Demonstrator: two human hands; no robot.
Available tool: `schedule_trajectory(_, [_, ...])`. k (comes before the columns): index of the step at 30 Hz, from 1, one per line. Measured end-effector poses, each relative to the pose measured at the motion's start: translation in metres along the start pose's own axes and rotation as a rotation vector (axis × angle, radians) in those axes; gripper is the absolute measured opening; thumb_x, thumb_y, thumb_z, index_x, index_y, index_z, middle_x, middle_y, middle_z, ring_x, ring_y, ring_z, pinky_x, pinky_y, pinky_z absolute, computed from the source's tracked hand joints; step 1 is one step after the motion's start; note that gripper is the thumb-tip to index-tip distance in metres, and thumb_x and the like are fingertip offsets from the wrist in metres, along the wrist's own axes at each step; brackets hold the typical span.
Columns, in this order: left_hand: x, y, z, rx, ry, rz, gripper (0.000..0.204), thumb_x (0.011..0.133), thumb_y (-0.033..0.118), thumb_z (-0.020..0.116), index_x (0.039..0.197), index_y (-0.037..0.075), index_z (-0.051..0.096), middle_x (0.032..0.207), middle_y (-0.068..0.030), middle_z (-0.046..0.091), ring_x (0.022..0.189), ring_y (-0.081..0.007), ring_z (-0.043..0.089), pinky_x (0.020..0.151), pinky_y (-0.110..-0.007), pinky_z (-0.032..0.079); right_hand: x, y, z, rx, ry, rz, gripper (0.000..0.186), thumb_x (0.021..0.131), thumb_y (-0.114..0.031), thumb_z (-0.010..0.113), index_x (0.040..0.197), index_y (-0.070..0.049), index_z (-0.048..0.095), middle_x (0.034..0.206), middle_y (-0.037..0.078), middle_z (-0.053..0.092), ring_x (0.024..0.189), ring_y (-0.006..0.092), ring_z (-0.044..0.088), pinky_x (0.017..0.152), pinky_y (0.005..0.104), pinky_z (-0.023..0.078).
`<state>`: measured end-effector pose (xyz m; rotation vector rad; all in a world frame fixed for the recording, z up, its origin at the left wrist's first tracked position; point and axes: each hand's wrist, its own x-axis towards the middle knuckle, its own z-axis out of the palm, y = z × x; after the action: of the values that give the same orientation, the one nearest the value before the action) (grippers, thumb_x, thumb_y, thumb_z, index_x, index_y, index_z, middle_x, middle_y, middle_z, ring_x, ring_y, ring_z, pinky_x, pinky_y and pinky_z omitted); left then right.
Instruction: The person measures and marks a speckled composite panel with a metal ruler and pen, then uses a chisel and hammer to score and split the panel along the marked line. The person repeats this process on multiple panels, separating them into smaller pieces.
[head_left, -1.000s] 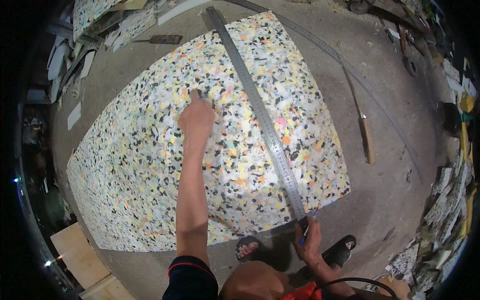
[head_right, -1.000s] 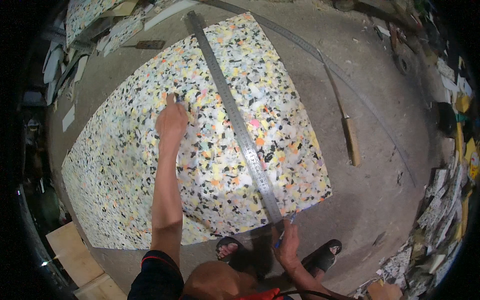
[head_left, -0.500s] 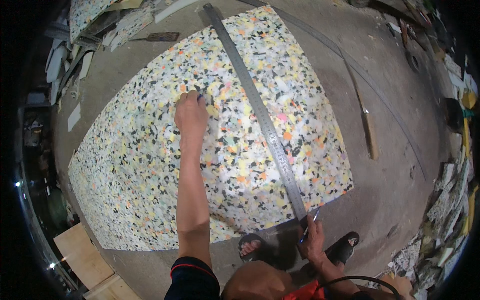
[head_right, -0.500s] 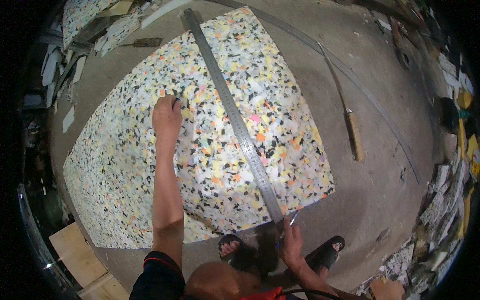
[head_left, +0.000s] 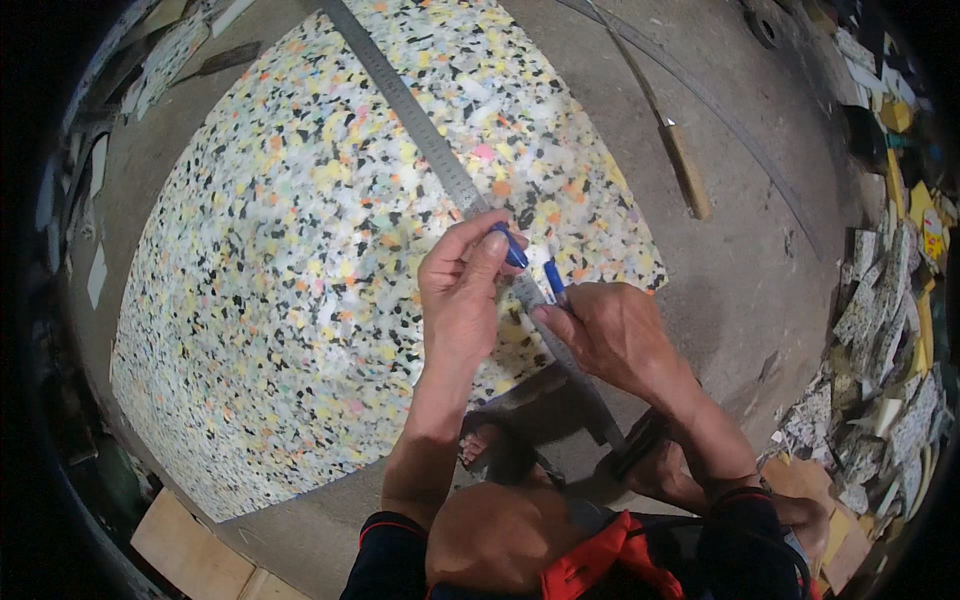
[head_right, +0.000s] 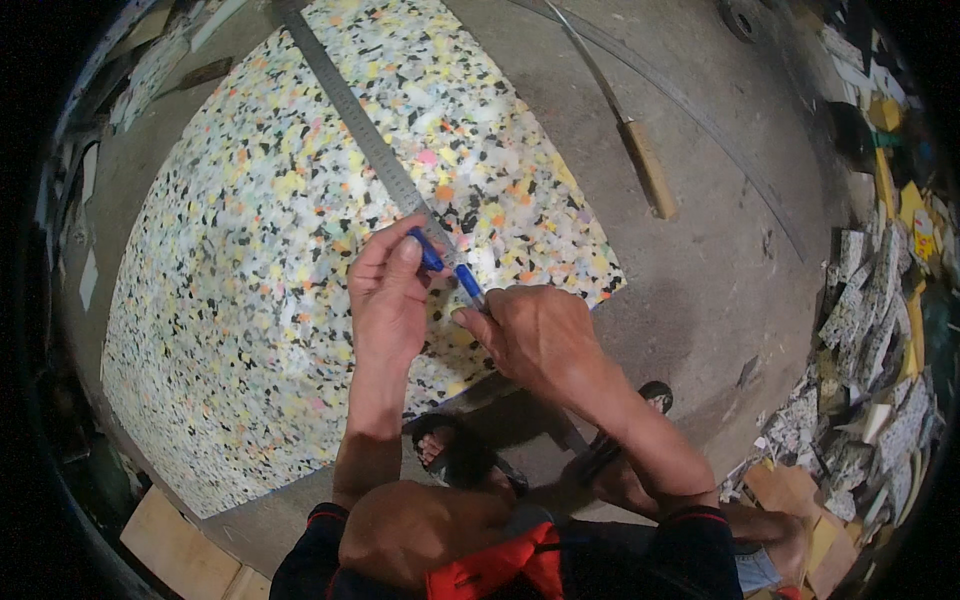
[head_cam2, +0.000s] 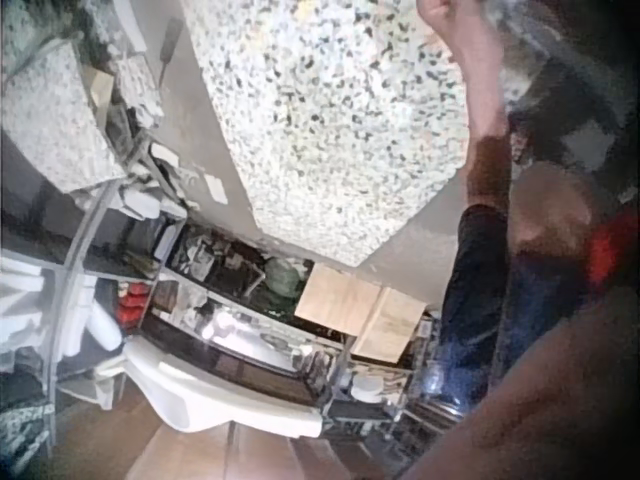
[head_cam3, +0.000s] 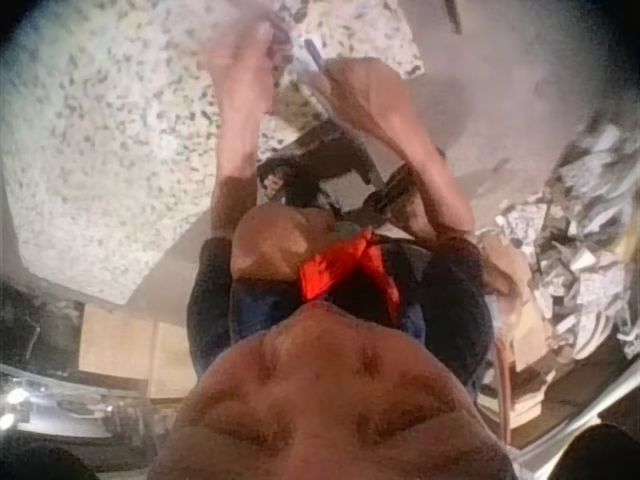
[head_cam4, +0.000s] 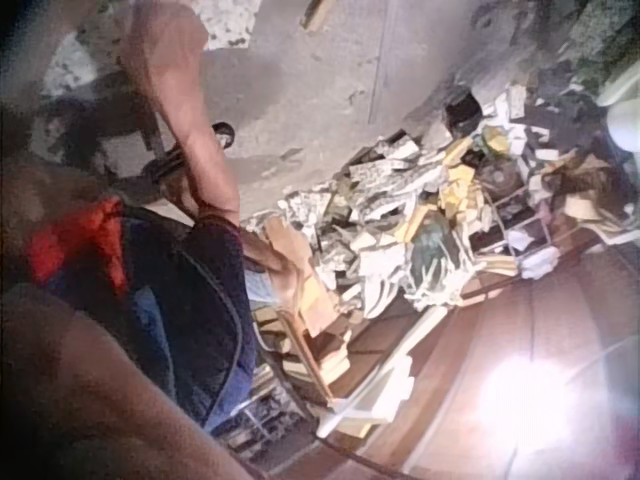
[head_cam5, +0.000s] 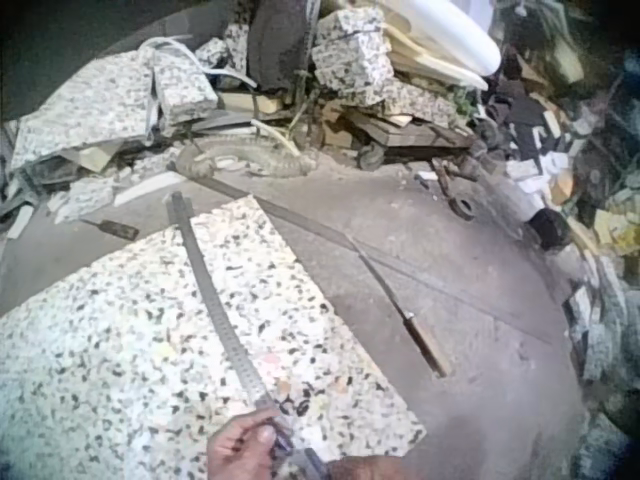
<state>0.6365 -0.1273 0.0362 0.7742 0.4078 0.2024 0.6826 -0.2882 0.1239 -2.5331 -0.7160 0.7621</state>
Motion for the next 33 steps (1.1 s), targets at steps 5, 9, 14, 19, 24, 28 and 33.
schedule_trajectory(5, [-0.010, 0.011, 0.001, 0.136, 0.011, -0.057, 0.026, 0.101, 0.006, 0.065, 0.125, 0.000, 0.067, 0.103, -0.0088, 0.073, 0.090, -0.0110, 0.066, 0.075, -0.024, 0.053, 0.005, -0.008, 0.004, -0.068, 0.049, -0.037, 0.042, 0.096, -0.038, 0.068, 0.078, 0.000, 0.068, 0.068, 0.021, 0.065, 0.068, 0.0422, 0.068, 0.060, 0.0487, 0.053])
schedule_trajectory(9, [-0.015, 0.033, -0.007, 0.230, -0.134, -0.042, 0.027, 0.096, -0.001, 0.068, 0.123, -0.001, 0.068, 0.099, -0.0059, 0.072, 0.085, -0.0074, 0.064, 0.072, -0.021, 0.050, 0.001, 0.001, 0.004, -0.177, 0.015, -0.104, 0.042, 0.096, -0.040, 0.067, 0.078, -0.002, 0.070, 0.067, 0.018, 0.066, 0.067, 0.0383, 0.070, 0.059, 0.0458, 0.055])
schedule_trajectory(14, [-0.017, 0.041, -0.027, 0.368, -0.248, -0.074, 0.022, 0.092, -0.002, 0.073, 0.114, -0.001, 0.072, 0.094, -0.0027, 0.071, 0.076, -0.0048, 0.060, 0.065, -0.020, 0.045, -0.001, 0.003, 0.006, -0.307, 0.003, -0.192, 0.039, 0.096, -0.039, 0.068, 0.077, -0.005, 0.068, 0.067, 0.014, 0.067, 0.062, 0.0329, 0.069, 0.054, 0.0433, 0.053])
schedule_trajectory(19, [-0.015, 0.049, -0.026, 0.551, -0.265, -0.124, 0.014, 0.090, 0.000, 0.075, 0.104, 0.000, 0.076, 0.093, -0.0056, 0.072, 0.080, -0.0090, 0.065, 0.069, -0.023, 0.049, -0.004, 0.008, 0.004, -0.387, -0.014, -0.264, 0.038, 0.097, -0.039, 0.067, 0.077, -0.007, 0.069, 0.065, 0.011, 0.068, 0.059, 0.0278, 0.071, 0.051, 0.0395, 0.054])
schedule_trajectory(24, [-0.011, 0.051, -0.026, 0.661, -0.306, 0.005, 0.015, 0.087, -0.001, 0.077, 0.102, -0.001, 0.076, 0.091, -0.0096, 0.073, 0.081, -0.0153, 0.067, 0.071, -0.028, 0.051, -0.006, 0.007, 0.001, -0.419, -0.027, -0.280, 0.037, 0.098, -0.038, 0.065, 0.080, -0.006, 0.070, 0.066, 0.012, 0.068, 0.061, 0.0290, 0.071, 0.052, 0.0401, 0.054])
schedule_trajectory(28, [-0.011, 0.051, -0.023, 0.666, -0.336, -0.023, 0.015, 0.086, -0.001, 0.077, 0.101, -0.001, 0.077, 0.090, -0.0099, 0.073, 0.081, -0.0162, 0.068, 0.072, -0.029, 0.052, -0.006, 0.004, -0.006, -0.385, -0.081, -0.275, 0.037, 0.098, -0.037, 0.065, 0.081, -0.005, 0.070, 0.066, 0.012, 0.068, 0.061, 0.0291, 0.071, 0.052, 0.0408, 0.054])
schedule_trajectory(33, [-0.008, 0.047, -0.025, 0.722, -0.427, -0.009, 0.015, 0.089, -0.005, 0.073, 0.103, -0.002, 0.077, 0.091, -0.0086, 0.071, 0.071, -0.0095, 0.062, 0.059, -0.023, 0.048, -0.007, 0.006, -0.006, -0.428, -0.144, -0.307, 0.028, 0.094, -0.030, 0.068, 0.081, -0.005, 0.070, 0.067, 0.011, 0.068, 0.061, 0.0284, 0.071, 0.051, 0.0400, 0.054])
